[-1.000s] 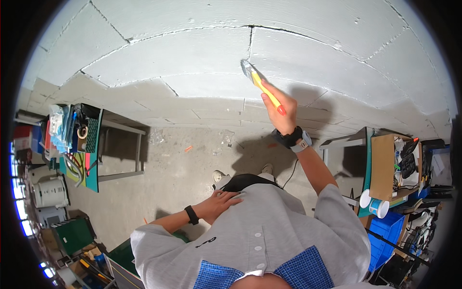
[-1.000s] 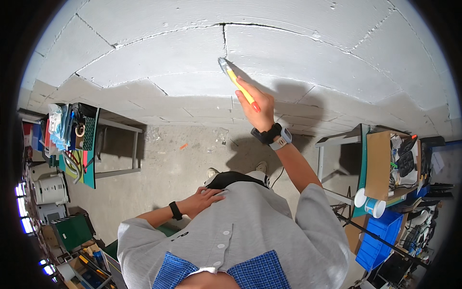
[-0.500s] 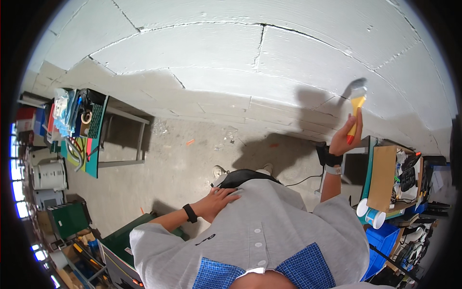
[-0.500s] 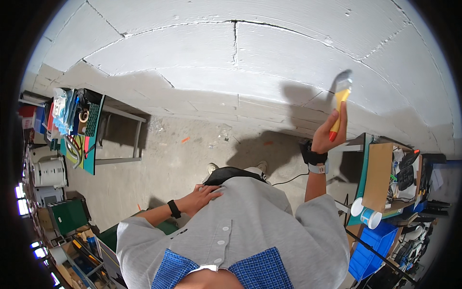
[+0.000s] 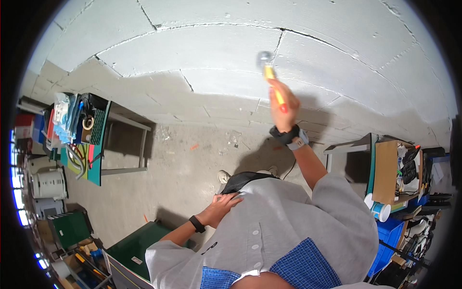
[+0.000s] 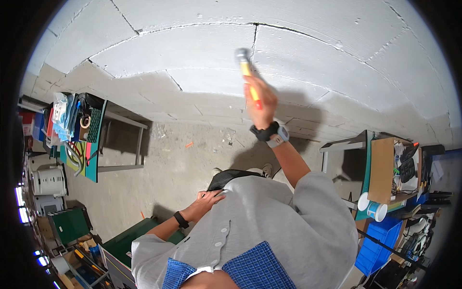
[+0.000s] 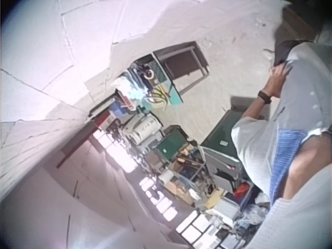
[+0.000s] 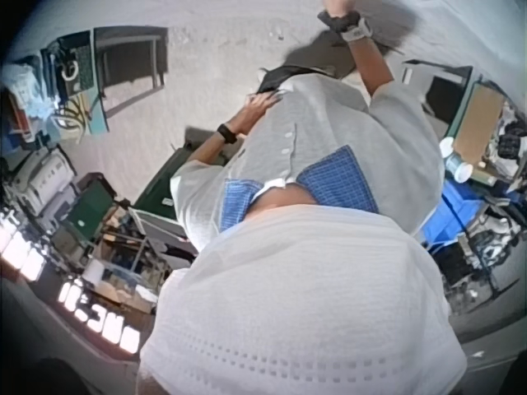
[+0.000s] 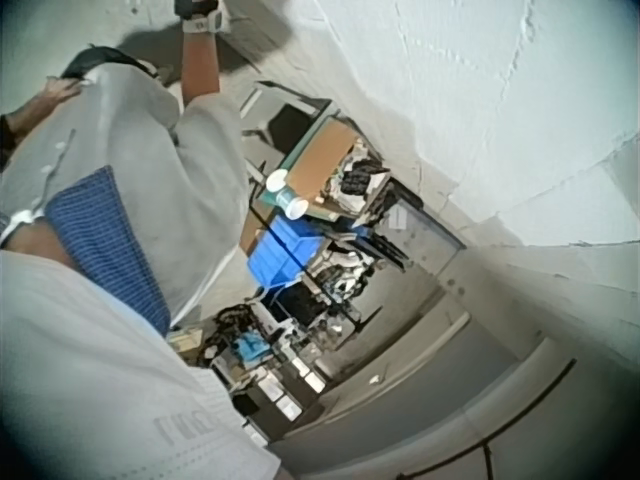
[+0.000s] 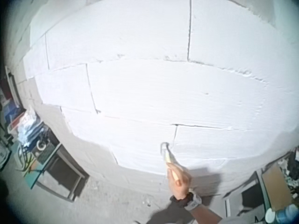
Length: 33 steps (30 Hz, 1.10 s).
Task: Painting a concrete block wall using a paintbrush and white paint.
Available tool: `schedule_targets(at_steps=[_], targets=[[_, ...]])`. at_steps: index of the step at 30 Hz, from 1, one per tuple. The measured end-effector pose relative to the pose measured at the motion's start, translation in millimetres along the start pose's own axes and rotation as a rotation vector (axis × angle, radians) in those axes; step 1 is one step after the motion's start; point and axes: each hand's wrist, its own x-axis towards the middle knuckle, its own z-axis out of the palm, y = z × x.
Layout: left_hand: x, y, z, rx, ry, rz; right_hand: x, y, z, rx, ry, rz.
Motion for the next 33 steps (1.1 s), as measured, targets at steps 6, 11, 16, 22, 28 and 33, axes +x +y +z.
schedule_targets(at_steps=[6, 11, 16, 22, 28, 33], targets=[[0, -6, -2, -0.014, 0.017, 0.057, 28, -18, 9, 0.157, -0.118, 0.016], [15, -6, -5, -0.041, 0.002, 0.148, 22, 36, -63, -0.005, 0.067, -0.005], [27, 6, -6, -0.033, -0.015, 0.150, 7, 74, -159, -0.331, 0.376, 0.087], [26, 5, 5, -0.025, 0.011, 0.150, 26, 57, -157, -0.406, 0.382, 0.219], [12, -4, 17, -0.052, 0.099, 0.176, 20, 19, -49, -0.188, 0.226, 0.012], [-7, -15, 15, -0.084, 0.120, 0.202, 28, -43, 28, 0.036, -0.067, -0.071]])
